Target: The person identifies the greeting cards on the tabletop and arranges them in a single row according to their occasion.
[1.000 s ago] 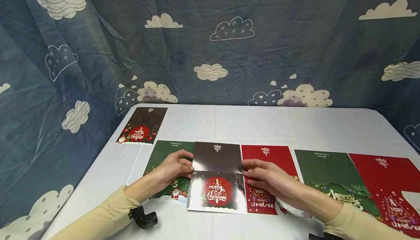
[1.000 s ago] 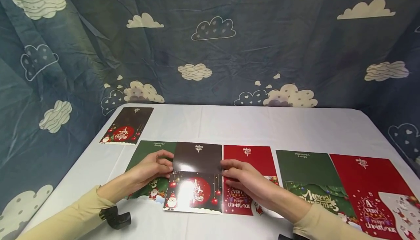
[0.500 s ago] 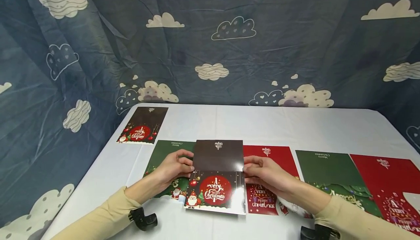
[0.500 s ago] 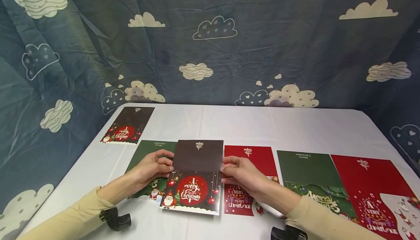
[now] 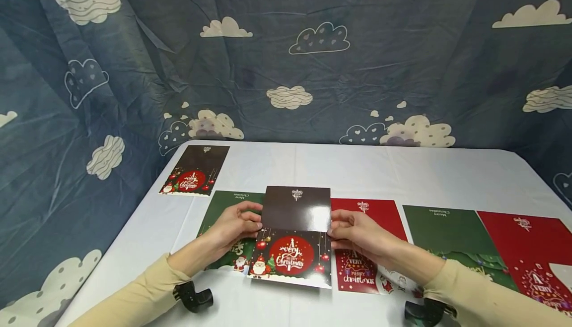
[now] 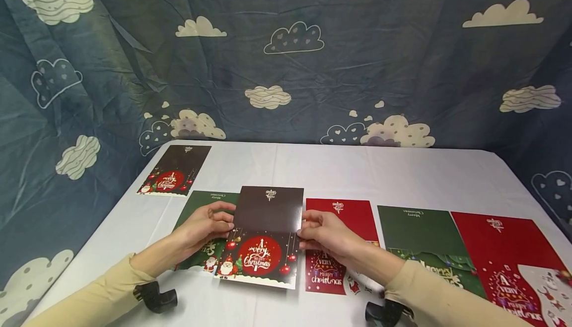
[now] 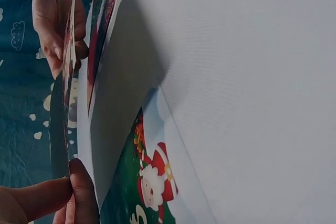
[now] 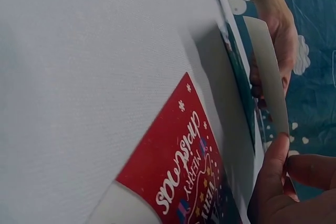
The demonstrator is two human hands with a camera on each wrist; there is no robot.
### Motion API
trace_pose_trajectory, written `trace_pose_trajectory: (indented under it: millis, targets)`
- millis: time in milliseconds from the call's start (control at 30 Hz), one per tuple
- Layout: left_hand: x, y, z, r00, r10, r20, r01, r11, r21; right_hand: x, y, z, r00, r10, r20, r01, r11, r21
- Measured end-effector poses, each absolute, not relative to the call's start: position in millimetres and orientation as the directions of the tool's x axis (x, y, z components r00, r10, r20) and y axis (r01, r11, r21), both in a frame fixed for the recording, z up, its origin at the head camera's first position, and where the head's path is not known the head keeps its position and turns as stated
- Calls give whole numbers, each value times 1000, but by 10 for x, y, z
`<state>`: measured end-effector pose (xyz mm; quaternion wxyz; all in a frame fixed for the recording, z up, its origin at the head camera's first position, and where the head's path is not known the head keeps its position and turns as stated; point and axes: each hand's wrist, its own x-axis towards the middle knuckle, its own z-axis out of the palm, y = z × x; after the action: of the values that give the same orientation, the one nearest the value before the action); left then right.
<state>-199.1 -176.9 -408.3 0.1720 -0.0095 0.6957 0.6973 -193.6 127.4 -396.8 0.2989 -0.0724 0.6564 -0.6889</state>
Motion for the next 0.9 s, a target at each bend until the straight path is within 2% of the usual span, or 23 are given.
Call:
trace_pose_trajectory:
  millis: [267, 600, 900]
  targets:
    - [-2036, -1807, -4049, -950, 211, -230, -233, 11, 972, -2043, 1231, -3940, -823, -483, -298, 317, 43, -947]
    - [-2127, -1886, -4002, -961, 122, -248, -254, -37, 967, -2213, 1155, -3933, -832, -461, -308, 319, 55, -946]
    - [-2233, -1977, -4003, -965, 89, -248, -252, -45, 967, -2355, 1009, -3896, -875, -406, -263, 278, 23, -960]
